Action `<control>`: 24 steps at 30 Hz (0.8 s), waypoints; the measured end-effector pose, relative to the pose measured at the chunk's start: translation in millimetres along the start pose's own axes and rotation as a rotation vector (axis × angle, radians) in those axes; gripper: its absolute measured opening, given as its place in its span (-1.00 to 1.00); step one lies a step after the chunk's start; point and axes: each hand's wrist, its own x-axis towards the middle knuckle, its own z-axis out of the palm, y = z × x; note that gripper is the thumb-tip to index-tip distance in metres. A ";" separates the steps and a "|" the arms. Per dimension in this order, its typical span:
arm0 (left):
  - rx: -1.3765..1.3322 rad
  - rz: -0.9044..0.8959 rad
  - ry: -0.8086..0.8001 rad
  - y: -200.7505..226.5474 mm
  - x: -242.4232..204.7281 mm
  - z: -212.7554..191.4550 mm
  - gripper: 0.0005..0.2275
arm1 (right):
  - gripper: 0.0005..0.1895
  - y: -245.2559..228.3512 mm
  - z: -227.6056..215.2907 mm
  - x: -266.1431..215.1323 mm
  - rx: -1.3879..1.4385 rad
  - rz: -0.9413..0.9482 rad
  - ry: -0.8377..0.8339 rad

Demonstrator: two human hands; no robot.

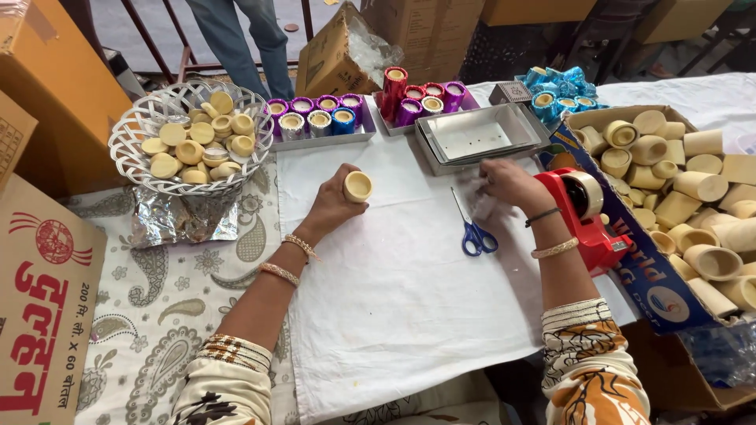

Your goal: Wrap small clay cups or holders in decorative purple and silver foil.

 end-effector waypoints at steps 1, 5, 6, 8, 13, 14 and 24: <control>0.003 0.003 0.004 1.4 1.5 -1.4 -0.50 | -0.67 -33.7 -23.3 -3.4 -0.001 -0.003 0.004; 0.032 0.028 0.051 1.5 1.2 2.5 -0.49 | -0.71 -127.9 -53.2 9.2 0.531 -0.229 0.329; 0.043 0.018 0.066 1.2 1.7 3.8 -0.49 | -0.78 -142.0 -47.3 21.3 0.626 -0.411 0.413; 0.069 0.042 0.090 -11.5 7.6 7.6 -0.46 | -0.76 -187.6 -30.5 32.4 0.605 -0.496 0.363; 0.106 0.003 0.177 -9.4 7.3 -3.8 -0.44 | -0.76 -234.9 -10.2 33.4 0.409 -0.636 0.327; 0.108 0.019 0.146 -6.4 4.8 -6.9 -0.47 | -0.75 -235.4 -11.3 31.9 0.387 -0.710 0.335; 0.615 0.274 0.300 22.0 -8.1 -7.8 -0.59 | -0.85 -236.6 22.1 35.1 0.665 -0.303 0.240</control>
